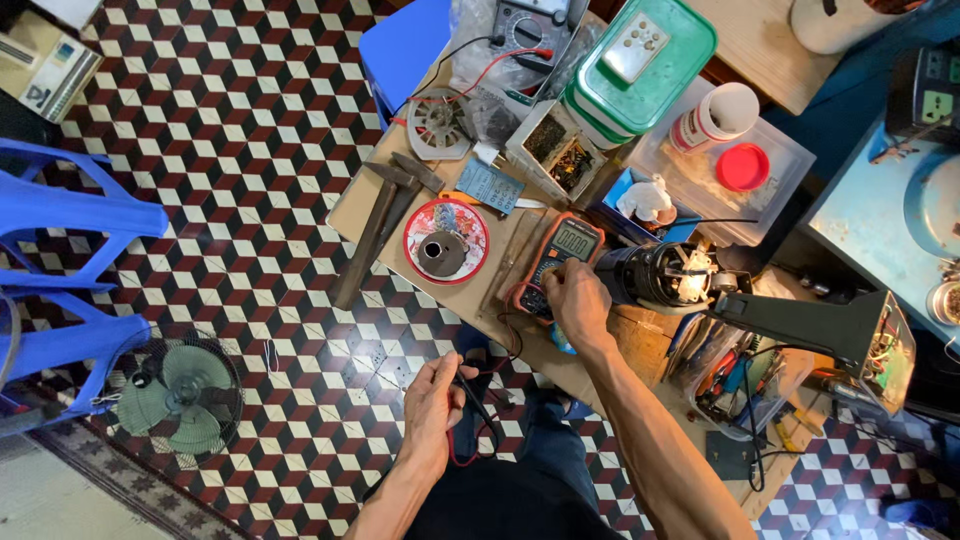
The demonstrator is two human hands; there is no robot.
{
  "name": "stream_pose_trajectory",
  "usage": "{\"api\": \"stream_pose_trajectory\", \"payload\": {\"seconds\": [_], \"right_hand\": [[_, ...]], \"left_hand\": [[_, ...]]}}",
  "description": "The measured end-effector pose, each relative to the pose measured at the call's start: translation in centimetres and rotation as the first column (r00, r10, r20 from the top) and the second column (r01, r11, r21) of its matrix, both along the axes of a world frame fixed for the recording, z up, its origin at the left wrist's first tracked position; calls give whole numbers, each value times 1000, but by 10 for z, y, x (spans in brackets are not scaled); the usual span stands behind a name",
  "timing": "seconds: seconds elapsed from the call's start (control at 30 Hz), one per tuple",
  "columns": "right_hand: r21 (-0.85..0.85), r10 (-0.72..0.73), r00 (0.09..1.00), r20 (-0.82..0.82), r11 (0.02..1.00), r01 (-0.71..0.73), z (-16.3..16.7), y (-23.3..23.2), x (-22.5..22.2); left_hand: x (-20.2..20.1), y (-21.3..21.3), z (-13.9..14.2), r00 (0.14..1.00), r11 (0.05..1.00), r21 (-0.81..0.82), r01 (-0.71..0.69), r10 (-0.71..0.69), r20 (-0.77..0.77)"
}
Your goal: The person works at a cluttered electronics repair bench, using a multimeter with probes to test a small appliance base, then handling and turning over the black plastic housing and manipulating its internal wiring and components by hand.
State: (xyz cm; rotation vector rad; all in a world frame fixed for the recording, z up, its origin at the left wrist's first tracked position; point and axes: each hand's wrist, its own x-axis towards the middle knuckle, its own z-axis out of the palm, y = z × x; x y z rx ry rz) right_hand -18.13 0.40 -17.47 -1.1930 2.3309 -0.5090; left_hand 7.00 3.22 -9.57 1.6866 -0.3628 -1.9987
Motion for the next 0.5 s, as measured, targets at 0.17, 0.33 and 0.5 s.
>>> {"api": "stream_pose_trajectory", "payload": {"seconds": [0.17, 0.33, 0.5], "right_hand": [[59, 39, 994, -102, 998, -33, -15, -5, -4], [61, 156, 988, -6, 986, -155, -19, -6, -13], [-14, 426, 887, -177, 900, -435, -20, -3, -17]], "left_hand": [[4, -10, -5, 999, 999, -10, -48, 47, -15], [6, -17, -8, 998, 999, -7, -47, 47, -50], [6, -21, -11, 994, 998, -7, -67, 66, -88]]}}
